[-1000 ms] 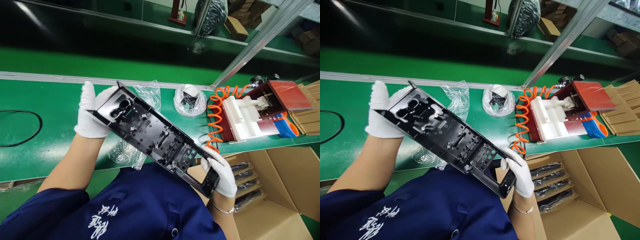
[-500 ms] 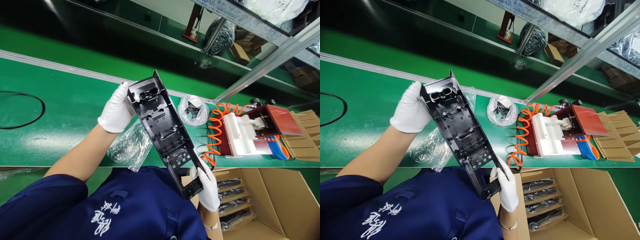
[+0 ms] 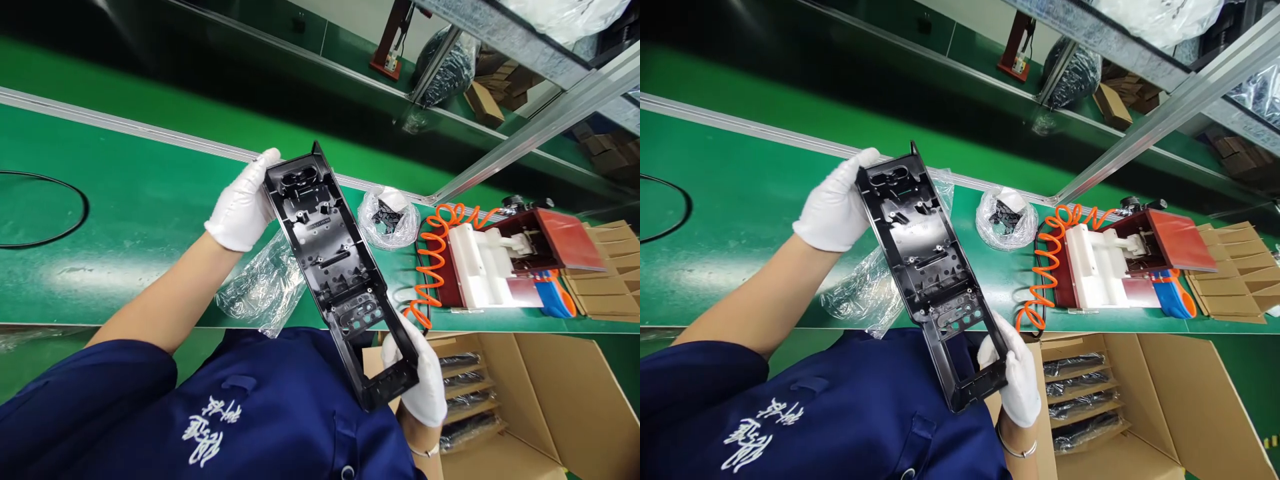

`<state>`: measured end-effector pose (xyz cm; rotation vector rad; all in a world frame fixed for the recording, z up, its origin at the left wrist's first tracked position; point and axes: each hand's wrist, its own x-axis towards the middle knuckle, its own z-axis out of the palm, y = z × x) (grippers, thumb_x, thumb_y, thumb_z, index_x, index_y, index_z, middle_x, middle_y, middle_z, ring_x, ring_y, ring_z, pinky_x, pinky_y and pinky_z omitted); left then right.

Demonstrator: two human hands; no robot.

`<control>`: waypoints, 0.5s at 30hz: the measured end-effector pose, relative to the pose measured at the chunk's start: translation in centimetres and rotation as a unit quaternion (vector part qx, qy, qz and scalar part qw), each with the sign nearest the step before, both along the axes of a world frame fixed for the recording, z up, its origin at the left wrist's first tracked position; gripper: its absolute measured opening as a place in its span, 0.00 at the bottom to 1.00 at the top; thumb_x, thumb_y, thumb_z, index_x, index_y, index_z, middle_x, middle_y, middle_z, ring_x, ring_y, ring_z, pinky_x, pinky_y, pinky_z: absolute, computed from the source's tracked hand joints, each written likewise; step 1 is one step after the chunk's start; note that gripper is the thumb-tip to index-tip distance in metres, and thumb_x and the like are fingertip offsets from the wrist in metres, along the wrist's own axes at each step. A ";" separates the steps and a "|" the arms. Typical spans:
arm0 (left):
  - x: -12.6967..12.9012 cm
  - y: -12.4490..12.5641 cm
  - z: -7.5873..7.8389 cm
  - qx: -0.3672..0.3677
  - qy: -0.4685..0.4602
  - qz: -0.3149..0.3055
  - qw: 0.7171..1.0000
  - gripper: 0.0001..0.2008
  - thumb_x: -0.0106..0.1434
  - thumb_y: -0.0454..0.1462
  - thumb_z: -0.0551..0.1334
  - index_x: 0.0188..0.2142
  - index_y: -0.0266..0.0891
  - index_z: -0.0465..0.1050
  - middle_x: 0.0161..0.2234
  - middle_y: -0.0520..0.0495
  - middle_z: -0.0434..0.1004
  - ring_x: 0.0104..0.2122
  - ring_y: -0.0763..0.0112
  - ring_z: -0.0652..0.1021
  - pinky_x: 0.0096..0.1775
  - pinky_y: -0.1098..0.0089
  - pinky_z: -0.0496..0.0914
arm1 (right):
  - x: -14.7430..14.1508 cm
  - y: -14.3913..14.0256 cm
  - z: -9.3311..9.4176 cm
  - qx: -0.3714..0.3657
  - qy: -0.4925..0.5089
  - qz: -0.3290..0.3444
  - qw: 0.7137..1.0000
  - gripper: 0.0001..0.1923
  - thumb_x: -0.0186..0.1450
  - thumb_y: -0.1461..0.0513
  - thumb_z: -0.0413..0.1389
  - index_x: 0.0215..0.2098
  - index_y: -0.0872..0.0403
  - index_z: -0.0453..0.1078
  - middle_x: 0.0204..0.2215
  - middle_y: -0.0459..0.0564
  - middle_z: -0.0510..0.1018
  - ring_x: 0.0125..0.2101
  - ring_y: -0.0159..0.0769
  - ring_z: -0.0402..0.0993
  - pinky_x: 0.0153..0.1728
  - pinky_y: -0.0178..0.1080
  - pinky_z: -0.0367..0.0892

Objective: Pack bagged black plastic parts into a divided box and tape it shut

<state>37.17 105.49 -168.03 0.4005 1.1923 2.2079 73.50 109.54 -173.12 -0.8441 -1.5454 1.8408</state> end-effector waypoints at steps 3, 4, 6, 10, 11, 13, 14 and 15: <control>-0.8 0.4 -1.0 0.008 0.013 -0.009 1.000 0.08 0.65 0.43 0.64 0.40 0.45 0.79 0.48 0.52 0.82 0.60 0.59 0.71 0.60 0.58 0.66 | -0.2 -0.4 1.1 0.014 -0.004 0.026 1.000 0.31 0.67 0.42 0.52 0.60 0.50 0.71 0.23 0.48 0.74 0.22 0.38 0.68 0.23 0.40 0.63; -0.9 0.5 -1.3 0.009 0.014 -0.015 1.000 0.08 0.66 0.43 0.63 0.40 0.45 0.79 0.49 0.51 0.81 0.61 0.58 0.70 0.61 0.57 0.65 | -0.3 -0.5 1.4 0.017 -0.012 0.036 0.999 0.32 0.67 0.42 0.52 0.60 0.50 0.70 0.23 0.48 0.74 0.22 0.39 0.68 0.23 0.41 0.63; -1.2 0.7 -1.6 0.010 0.010 -0.024 1.000 0.09 0.67 0.44 0.61 0.38 0.46 0.78 0.49 0.52 0.81 0.61 0.58 0.70 0.61 0.55 0.65 | -0.4 -0.7 1.8 0.020 -0.029 0.045 0.998 0.34 0.65 0.41 0.53 0.61 0.51 0.70 0.24 0.49 0.75 0.22 0.40 0.68 0.23 0.42 0.64; -1.6 1.0 -2.1 0.006 0.006 -0.042 0.999 0.09 0.67 0.44 0.60 0.36 0.46 0.78 0.49 0.52 0.81 0.60 0.57 0.71 0.61 0.52 0.64 | -0.7 -0.8 2.3 0.020 -0.045 0.045 0.998 0.35 0.64 0.40 0.54 0.61 0.52 0.69 0.23 0.49 0.75 0.22 0.41 0.69 0.22 0.42 0.65; -1.6 1.0 -2.2 0.007 0.009 -0.045 0.999 0.09 0.67 0.44 0.60 0.37 0.46 0.78 0.49 0.52 0.81 0.60 0.57 0.71 0.61 0.51 0.64 | -0.7 -0.9 2.4 0.020 -0.042 0.046 0.998 0.35 0.65 0.41 0.54 0.61 0.52 0.69 0.23 0.49 0.75 0.22 0.40 0.69 0.23 0.42 0.64; -1.8 1.0 -2.6 0.011 0.020 -0.049 0.999 0.11 0.67 0.45 0.60 0.40 0.45 0.78 0.48 0.51 0.81 0.60 0.57 0.70 0.62 0.50 0.62 | -0.8 -0.9 2.4 0.020 -0.035 0.046 0.998 0.33 0.66 0.42 0.53 0.61 0.52 0.69 0.23 0.49 0.75 0.22 0.39 0.69 0.23 0.41 0.64; -1.9 1.0 -2.7 0.013 0.025 -0.051 0.998 0.12 0.68 0.46 0.59 0.41 0.44 0.78 0.48 0.51 0.81 0.60 0.57 0.70 0.62 0.50 0.62 | -0.8 -1.0 2.4 0.016 -0.031 0.045 0.998 0.33 0.67 0.42 0.53 0.61 0.52 0.69 0.23 0.49 0.76 0.22 0.39 0.69 0.23 0.40 0.63; -1.9 1.0 -2.8 0.015 0.029 -0.055 0.998 0.12 0.68 0.46 0.59 0.41 0.44 0.78 0.48 0.51 0.82 0.60 0.57 0.71 0.62 0.51 0.62 | -0.8 -1.0 2.4 0.012 -0.029 0.043 0.999 0.33 0.67 0.42 0.53 0.61 0.52 0.69 0.24 0.49 0.76 0.22 0.38 0.69 0.23 0.40 0.63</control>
